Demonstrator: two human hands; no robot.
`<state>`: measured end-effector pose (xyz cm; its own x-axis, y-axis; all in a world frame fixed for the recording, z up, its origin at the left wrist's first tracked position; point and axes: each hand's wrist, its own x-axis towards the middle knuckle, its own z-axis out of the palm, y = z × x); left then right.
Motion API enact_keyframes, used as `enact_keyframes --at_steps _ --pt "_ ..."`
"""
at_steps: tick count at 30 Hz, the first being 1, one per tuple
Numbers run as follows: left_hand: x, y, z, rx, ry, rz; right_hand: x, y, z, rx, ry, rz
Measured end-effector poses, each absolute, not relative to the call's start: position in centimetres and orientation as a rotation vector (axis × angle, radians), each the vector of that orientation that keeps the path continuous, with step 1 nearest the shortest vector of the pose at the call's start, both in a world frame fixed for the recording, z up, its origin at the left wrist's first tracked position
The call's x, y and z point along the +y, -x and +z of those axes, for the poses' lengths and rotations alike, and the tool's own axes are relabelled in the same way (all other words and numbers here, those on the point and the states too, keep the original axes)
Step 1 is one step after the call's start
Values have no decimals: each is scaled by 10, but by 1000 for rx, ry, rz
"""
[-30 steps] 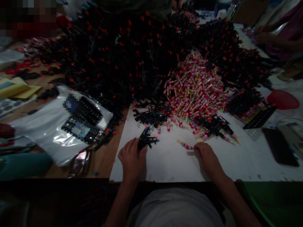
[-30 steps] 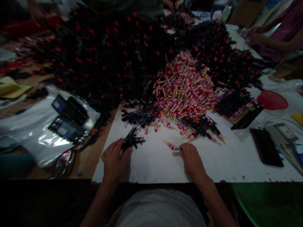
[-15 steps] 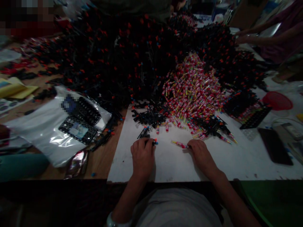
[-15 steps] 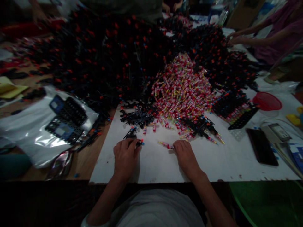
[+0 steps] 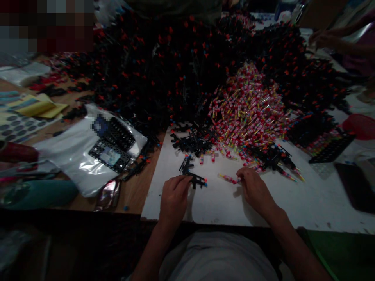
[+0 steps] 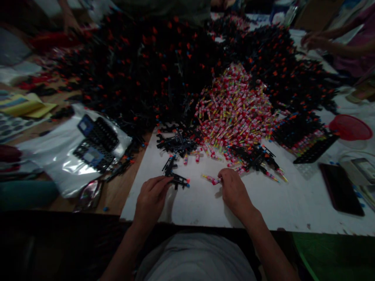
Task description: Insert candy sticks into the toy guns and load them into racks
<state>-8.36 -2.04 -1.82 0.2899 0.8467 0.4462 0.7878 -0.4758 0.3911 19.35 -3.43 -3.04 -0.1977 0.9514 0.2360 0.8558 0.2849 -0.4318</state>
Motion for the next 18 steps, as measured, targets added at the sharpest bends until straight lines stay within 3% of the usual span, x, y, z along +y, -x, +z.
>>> enact_keyframes --at_steps 5,10,15,18 --pt "-26 62 -20 1509 -2430 909 -38 -173 -32 -2205 1839 186" --pt "-32 47 -25 1409 -2429 926 -42 -165 -26 -2191 1667 415" --pt "-32 65 -30 1521 -2358 932 -31 -176 -18 -2304 1721 95" --pt "-29 78 -30 1570 -2350 939 -21 -167 -13 -2455 1603 70"
